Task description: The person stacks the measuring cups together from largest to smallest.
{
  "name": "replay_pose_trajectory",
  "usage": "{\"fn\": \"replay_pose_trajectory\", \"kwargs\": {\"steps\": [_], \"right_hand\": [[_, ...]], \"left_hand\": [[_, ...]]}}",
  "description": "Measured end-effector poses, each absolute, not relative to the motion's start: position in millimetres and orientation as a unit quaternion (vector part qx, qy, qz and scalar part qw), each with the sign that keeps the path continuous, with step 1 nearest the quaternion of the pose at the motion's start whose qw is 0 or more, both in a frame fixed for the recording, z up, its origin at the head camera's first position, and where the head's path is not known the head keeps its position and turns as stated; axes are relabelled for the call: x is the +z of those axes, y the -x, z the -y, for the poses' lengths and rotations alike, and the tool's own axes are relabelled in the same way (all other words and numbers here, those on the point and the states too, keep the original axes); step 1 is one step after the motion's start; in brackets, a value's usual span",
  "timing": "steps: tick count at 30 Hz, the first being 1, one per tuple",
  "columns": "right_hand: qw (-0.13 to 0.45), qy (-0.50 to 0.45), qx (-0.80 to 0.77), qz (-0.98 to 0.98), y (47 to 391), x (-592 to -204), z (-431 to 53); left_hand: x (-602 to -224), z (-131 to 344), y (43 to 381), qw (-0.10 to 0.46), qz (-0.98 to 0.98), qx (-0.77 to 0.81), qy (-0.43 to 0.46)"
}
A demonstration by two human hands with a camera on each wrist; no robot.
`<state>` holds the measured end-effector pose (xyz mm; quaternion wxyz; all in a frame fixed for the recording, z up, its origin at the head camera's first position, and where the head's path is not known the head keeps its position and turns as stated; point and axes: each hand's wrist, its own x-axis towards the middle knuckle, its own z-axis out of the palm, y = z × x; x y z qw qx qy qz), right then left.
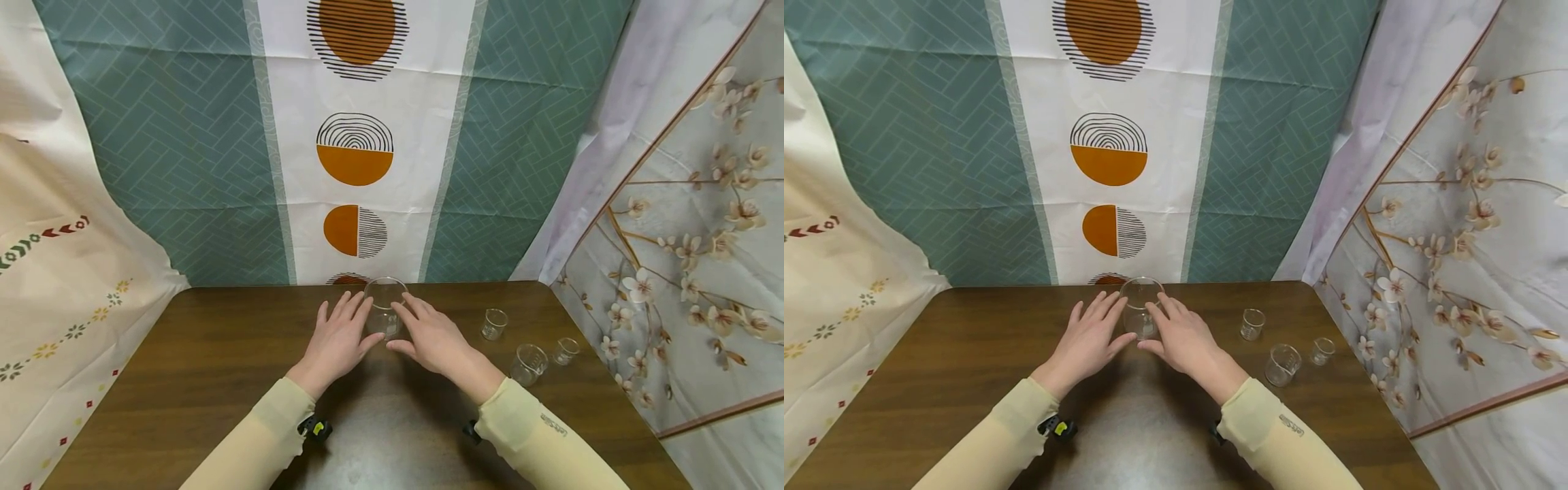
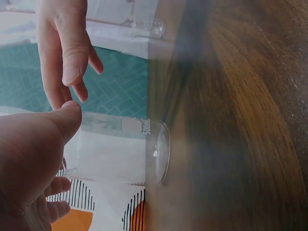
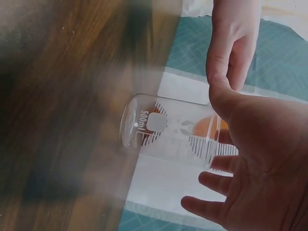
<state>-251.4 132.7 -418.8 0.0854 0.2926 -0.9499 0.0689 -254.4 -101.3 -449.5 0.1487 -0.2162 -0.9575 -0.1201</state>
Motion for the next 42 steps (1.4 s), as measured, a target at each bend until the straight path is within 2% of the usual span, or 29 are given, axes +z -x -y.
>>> {"fn": "replay_pose_trajectory", "kwargs": {"steps": [24, 42], "right_hand": [[0.109, -0.328, 0.088, 0.934, 216, -427, -146], [0.099, -0.333, 0.099, 0.933, 197, -432, -146]], "left_hand": [[-454, 104, 233, 0.154, 0.952, -0.123, 0.236], [-458, 108, 213, 0.168, 0.946, -0.13, 0.246]]}}
